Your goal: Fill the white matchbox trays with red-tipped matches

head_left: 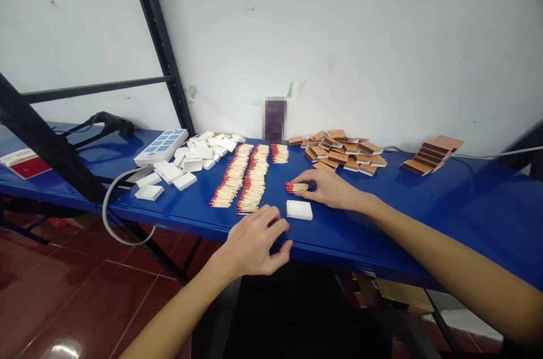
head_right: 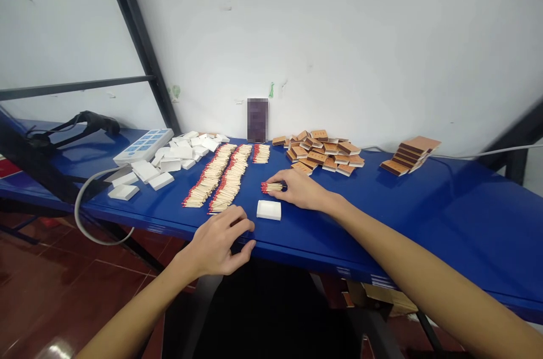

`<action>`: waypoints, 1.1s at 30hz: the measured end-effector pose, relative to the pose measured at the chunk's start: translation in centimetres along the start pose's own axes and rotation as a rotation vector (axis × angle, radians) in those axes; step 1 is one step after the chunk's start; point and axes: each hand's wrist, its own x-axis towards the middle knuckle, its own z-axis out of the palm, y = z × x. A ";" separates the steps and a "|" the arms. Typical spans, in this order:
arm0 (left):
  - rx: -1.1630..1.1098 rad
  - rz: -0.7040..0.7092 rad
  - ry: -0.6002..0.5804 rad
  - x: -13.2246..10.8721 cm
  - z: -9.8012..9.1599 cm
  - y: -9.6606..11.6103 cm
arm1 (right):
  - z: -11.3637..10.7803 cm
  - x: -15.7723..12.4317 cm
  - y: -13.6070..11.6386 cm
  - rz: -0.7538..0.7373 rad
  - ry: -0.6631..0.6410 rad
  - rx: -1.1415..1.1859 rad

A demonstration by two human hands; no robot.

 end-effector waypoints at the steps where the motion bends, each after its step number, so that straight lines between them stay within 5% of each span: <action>1: -0.003 0.000 -0.008 0.0 -0.1 0.0 | 0.1 -0.1 0.0 -0.002 0.010 0.009; 12: 0.092 -0.022 -0.190 0.4 -0.5 0.2 | 0.4 -0.2 -0.1 -0.023 0.104 0.054; 20: 0.096 -0.044 -0.169 0.4 -0.2 0.2 | -0.4 -0.3 -0.8 -0.042 0.142 0.080; 27: 0.053 -0.073 -0.140 0.4 -0.4 0.3 | -2.4 -1.8 -3.2 -0.087 -0.026 0.130; 33: 0.028 -0.083 -0.162 0.5 -0.8 0.4 | -1.6 -1.9 -3.5 -0.153 -0.126 0.081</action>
